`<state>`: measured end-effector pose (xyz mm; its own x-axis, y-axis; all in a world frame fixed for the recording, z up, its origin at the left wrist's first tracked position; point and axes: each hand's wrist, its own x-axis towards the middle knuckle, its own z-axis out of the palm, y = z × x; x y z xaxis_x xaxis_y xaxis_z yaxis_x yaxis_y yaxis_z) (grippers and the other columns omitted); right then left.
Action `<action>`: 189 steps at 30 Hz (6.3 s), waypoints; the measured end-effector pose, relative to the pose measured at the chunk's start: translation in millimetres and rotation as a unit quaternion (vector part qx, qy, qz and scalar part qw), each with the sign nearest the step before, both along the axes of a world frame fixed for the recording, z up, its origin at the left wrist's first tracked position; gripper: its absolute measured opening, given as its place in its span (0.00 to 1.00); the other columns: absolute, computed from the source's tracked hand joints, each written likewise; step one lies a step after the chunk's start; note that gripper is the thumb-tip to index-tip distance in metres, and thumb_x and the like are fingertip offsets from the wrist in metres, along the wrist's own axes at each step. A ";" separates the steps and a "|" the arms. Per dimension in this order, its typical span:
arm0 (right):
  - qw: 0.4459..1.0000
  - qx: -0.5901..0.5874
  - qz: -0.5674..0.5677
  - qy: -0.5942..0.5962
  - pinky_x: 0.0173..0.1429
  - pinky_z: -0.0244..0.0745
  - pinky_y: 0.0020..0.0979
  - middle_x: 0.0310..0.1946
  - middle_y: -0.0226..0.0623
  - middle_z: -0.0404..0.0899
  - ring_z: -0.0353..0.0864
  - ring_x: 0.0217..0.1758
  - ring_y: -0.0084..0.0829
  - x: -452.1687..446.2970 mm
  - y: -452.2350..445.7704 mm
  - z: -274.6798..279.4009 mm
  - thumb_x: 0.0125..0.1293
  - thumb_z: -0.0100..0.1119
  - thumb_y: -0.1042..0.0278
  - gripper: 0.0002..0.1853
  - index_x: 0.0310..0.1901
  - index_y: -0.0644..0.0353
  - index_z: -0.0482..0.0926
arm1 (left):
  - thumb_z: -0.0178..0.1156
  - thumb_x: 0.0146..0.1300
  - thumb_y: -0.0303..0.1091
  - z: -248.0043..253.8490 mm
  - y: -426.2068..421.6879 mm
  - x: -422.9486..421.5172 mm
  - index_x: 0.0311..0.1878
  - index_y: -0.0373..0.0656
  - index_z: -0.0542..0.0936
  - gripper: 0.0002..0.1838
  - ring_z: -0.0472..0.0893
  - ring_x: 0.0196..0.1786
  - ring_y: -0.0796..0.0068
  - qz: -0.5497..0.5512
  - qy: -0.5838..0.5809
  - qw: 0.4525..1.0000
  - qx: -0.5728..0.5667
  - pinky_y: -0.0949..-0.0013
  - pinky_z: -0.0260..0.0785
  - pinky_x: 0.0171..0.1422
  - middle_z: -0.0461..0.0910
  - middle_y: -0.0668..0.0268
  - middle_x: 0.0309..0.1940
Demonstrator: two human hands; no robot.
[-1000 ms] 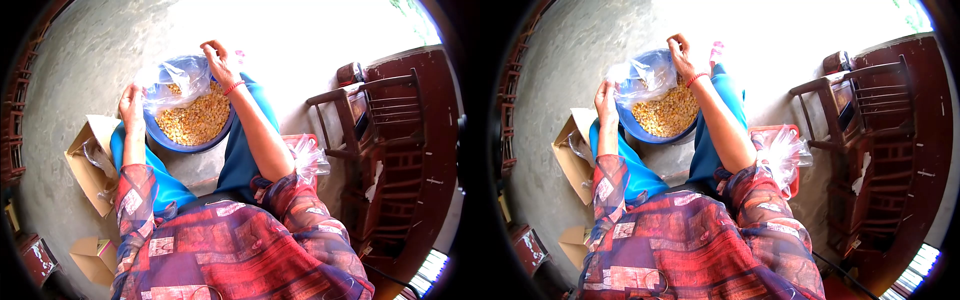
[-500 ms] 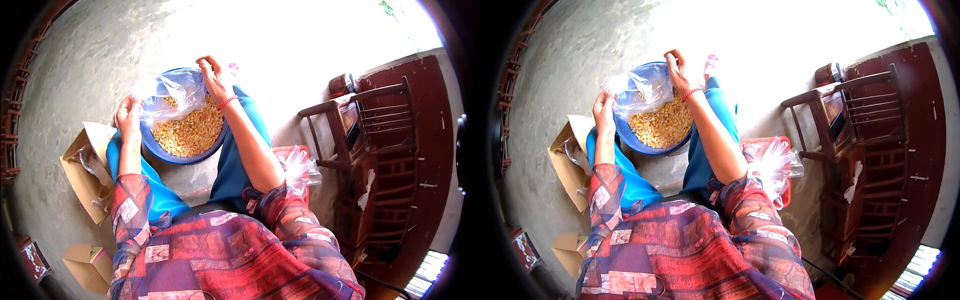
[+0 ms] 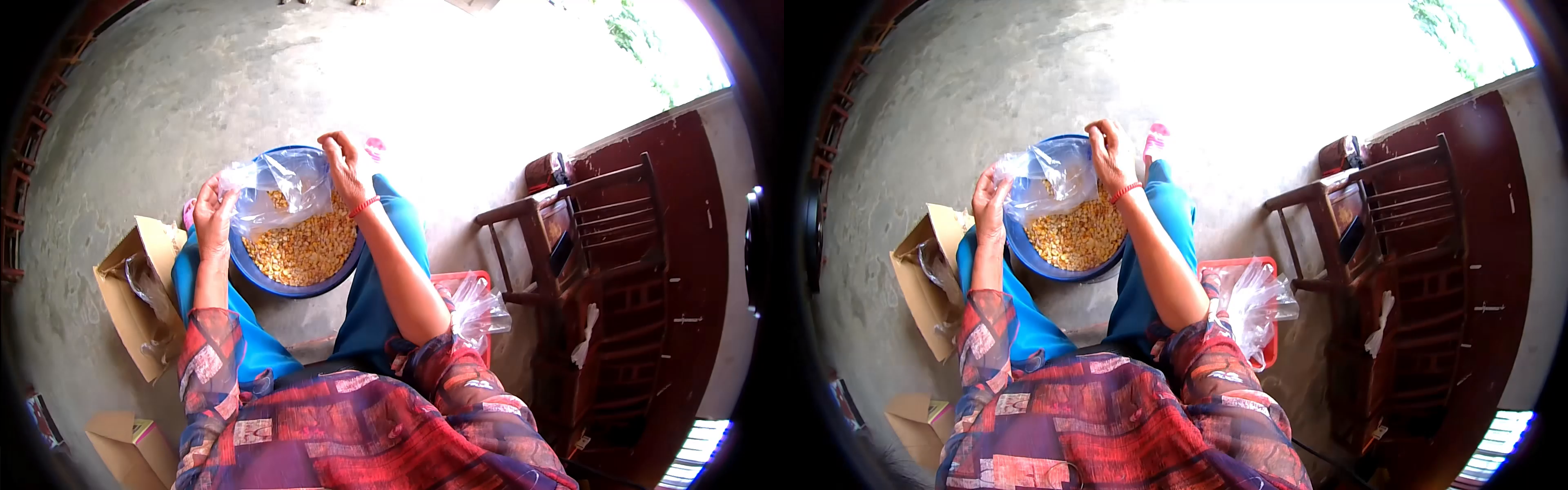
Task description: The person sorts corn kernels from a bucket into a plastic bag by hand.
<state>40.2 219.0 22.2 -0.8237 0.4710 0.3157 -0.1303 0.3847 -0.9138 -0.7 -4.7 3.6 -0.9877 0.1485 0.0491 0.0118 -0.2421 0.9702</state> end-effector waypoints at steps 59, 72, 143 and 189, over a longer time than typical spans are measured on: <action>0.999 0.007 0.044 0.009 0.49 0.67 0.37 0.45 0.39 0.72 0.71 0.48 0.36 6.8 -4.7 17.6 0.54 0.57 0.60 0.20 0.48 0.56 0.72 | 0.55 0.58 0.29 -2.5 -1.0 1.2 0.32 0.38 0.78 0.06 0.75 0.31 0.83 -0.024 0.005 1.000 0.008 0.80 0.66 0.39 0.78 0.70 0.26; 0.930 0.366 0.018 0.024 0.61 0.54 0.40 0.54 0.39 0.64 0.61 0.58 0.42 13.7 -24.2 23.4 0.44 0.57 0.75 0.25 0.49 0.49 0.71 | 0.59 0.54 0.25 10.0 2.2 0.4 0.45 0.37 0.74 0.14 0.76 0.36 0.83 -0.027 0.012 0.998 0.056 0.79 0.69 0.42 0.78 0.67 0.33; 0.930 0.263 0.181 -0.185 0.43 0.68 0.44 0.32 0.53 0.76 0.75 0.36 0.52 19.8 -77.3 -53.5 0.46 0.56 0.71 0.14 0.36 0.66 0.76 | 0.58 0.59 0.35 -2.1 7.5 1.4 0.36 0.41 0.78 0.08 0.70 0.27 0.91 -0.133 -0.027 0.986 0.097 0.84 0.64 0.33 0.74 0.78 0.25; 0.677 0.061 0.520 -0.518 0.27 0.61 0.21 0.20 0.26 0.70 0.66 0.24 0.16 39.7 -41.7 -10.9 0.59 0.52 0.62 0.10 0.32 0.60 0.76 | 0.61 0.52 0.32 3.9 1.6 4.7 0.35 0.56 0.83 0.08 0.67 0.59 0.64 -0.181 0.215 0.942 -0.185 0.65 0.58 0.63 0.67 0.58 0.54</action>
